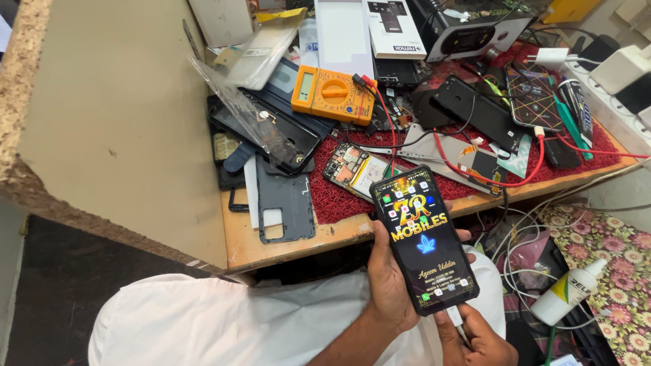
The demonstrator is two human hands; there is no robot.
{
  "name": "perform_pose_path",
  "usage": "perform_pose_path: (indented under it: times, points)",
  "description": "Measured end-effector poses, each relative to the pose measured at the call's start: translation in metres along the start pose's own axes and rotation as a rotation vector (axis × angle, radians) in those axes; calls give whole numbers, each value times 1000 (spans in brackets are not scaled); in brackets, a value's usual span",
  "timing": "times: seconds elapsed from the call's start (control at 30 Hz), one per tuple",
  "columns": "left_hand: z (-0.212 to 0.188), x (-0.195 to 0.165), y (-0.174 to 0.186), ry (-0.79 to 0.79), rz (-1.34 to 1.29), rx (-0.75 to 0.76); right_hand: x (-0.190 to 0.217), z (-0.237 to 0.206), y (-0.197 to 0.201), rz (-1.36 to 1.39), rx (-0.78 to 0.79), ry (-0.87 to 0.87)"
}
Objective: The person tests a smartphone by navigating its interface and dialing a number. They then remove the battery and use tweezers to detach the motherboard from the phone chassis.
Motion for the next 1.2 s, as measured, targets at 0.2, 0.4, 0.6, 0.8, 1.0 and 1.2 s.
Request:
perform_pose_path:
  times: [0.2,0.4,0.6,0.8,1.0,1.2]
  points:
    - [-3,-6,-3,-75,-3,-71,13,16,15,177,61,106]
    - [-15,-13,-3,-79,42,-85,62,49,46,96,72,354]
    - [-52,-20,0,-111,4,-138,123,86,47,34,217,636]
    - [-67,-41,-2,-145,-3,-207,153,91,30,123,345,810]
    - [-76,-60,-13,-50,-39,-85,137,59,21,120,407,823]
    - [-77,-65,-20,-76,2,-88,126,32,17,17,391,882]
Point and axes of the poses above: each hand's wrist, its own z-axis towards the middle knuckle, its own y-axis out of the back of the hand, x = y × z, the point moved 3 cm from there along z, towards the middle knuckle, and after that the axes turned 11 degrees about y, right-handed, at the moved point
